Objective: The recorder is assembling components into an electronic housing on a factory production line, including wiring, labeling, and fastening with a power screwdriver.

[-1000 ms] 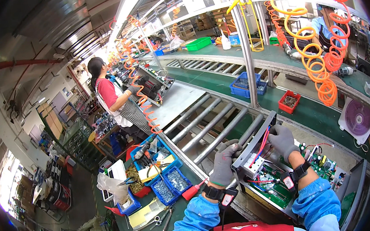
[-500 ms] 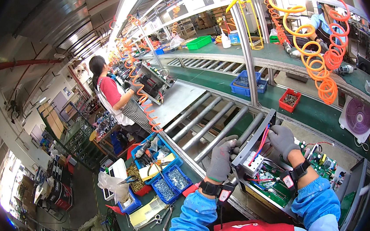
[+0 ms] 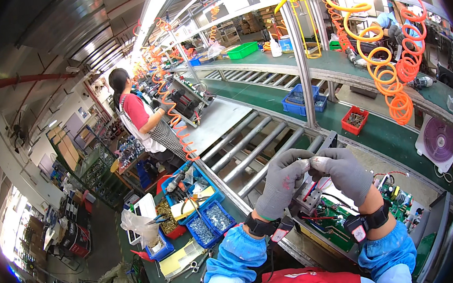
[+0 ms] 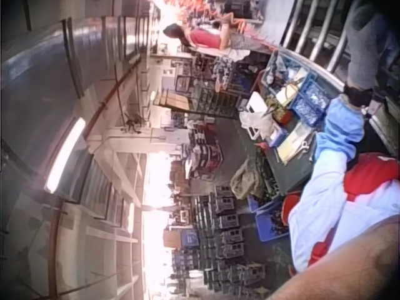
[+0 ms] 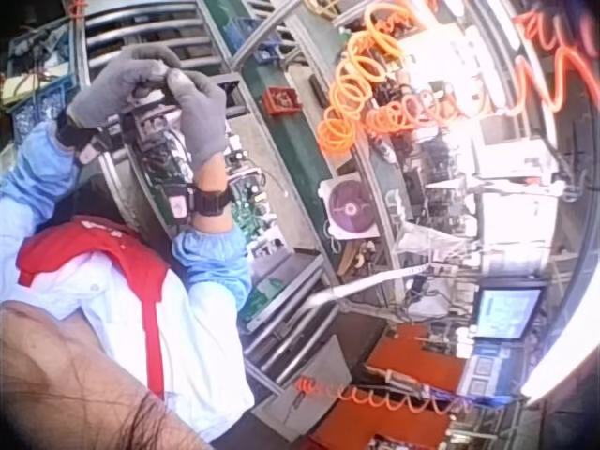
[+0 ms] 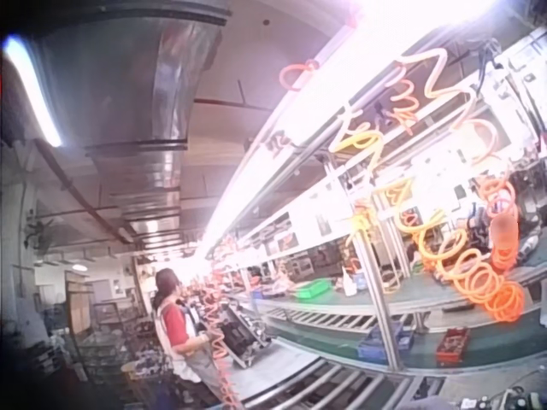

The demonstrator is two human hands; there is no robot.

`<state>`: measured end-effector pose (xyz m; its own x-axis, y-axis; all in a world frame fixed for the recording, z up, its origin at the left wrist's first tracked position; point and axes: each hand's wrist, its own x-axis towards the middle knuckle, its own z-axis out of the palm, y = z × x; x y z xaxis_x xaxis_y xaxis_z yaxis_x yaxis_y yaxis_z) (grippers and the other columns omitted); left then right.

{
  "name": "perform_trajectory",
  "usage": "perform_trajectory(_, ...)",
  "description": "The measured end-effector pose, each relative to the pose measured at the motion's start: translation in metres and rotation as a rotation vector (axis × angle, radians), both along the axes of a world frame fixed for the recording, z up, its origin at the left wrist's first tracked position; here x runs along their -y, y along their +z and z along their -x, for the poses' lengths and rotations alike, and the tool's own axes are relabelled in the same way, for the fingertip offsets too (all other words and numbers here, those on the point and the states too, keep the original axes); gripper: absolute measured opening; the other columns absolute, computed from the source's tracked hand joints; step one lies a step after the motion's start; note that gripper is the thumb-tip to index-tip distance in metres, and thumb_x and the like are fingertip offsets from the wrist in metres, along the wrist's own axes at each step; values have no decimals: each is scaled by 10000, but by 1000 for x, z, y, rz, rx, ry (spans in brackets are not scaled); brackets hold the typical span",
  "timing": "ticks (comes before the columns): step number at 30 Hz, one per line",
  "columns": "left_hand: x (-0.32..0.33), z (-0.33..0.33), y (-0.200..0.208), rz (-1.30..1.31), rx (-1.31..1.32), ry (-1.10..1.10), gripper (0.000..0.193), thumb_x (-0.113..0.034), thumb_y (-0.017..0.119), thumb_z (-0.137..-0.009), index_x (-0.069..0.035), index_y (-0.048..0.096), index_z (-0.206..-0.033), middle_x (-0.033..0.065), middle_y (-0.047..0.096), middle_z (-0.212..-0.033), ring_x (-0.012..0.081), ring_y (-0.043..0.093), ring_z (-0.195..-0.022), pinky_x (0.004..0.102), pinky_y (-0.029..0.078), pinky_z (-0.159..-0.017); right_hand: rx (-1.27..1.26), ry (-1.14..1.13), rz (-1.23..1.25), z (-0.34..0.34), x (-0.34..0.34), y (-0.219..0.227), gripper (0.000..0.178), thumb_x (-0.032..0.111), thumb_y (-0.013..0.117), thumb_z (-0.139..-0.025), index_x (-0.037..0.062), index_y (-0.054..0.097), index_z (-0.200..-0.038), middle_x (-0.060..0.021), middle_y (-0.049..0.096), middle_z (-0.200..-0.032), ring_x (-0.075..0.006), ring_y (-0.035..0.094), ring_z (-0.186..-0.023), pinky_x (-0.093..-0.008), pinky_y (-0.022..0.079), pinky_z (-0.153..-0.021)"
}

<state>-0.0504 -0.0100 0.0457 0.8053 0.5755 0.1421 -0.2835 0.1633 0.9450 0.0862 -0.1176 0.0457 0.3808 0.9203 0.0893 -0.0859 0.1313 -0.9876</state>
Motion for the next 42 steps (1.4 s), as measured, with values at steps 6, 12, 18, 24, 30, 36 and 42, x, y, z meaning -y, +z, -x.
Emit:
perform_trajectory(6, -3, 10, 8, -25, -122, -100, 232, -103, 602, -848, 23, 640, -1038, -45, 485, -624, 20, 362, -477, 187, 240, -430, -20, 75, 155, -7, 6, 11, 244, 199, 673, -869, -31, 691, -949, -68, 670, -786, -136, 618, -723, -281, 489, -686)
perform_trajectory(12, -2, 9, 2, -128, -103, -116, 205, -103, 610, -841, 47, 664, -970, -5, 557, -696, 39, 445, -553, 194, 324, -488, 249, 213, 153, -25, 10, 8, 228, 212, 693, -809, -6, 715, -873, -57, 662, -730, -126, 614, -687, -281, 487, -626)
perform_trajectory(18, -32, -2, -37, 269, -79, 82, 348, -235, 579, -948, 22, 591, -1182, -43, 493, -727, 25, 423, -531, 159, 288, -433, 404, -465, 308, -79, -4, -45, 322, 278, 675, -750, -4, 736, -893, -136, 710, -784, -192, 674, -737, -318, 526, -717)
perform_trajectory(24, -49, -9, -75, 472, -39, 16, 346, -189, 576, -947, 18, 542, -1221, 25, 547, -858, 57, 487, -627, 154, 387, -477, 581, -513, 386, -81, -23, -78, 358, 338, 639, -753, 38, 745, -918, -171, 713, -854, -280, 697, -815, -340, 533, -784)
perform_trajectory(30, -49, -7, -78, 559, 24, -56, 387, -173, 563, -943, 27, 496, -1267, 61, 564, -934, 97, 538, -721, 186, 469, -574, 528, -475, 373, -76, -28, -88, 343, 336, 610, -787, 71, 734, -966, -147, 710, -810, -296, 691, -821, -364, 528, -788)
perform_trajectory(36, -44, -3, -80, 377, -46, 25, 407, -196, 576, -923, 17, 497, -1261, 26, 587, -936, 81, 564, -720, 176, 469, -574, 831, -554, 349, -73, -35, -99, 328, 304, 556, -827, 33, 697, -948, -222, 663, -861, -390, 642, -831, -454, 495, -734)
perform_trajectory(42, -47, -5, -84, 476, 28, 33, 412, -144, 536, -927, 43, 464, -1287, 124, 599, -1065, 108, 586, -773, 224, 521, -681, 445, -429, 329, -81, -39, -106, 330, 293, 550, -853, -3, 694, -886, -208, 676, -808, -321, 668, -803, -403, 499, -729)
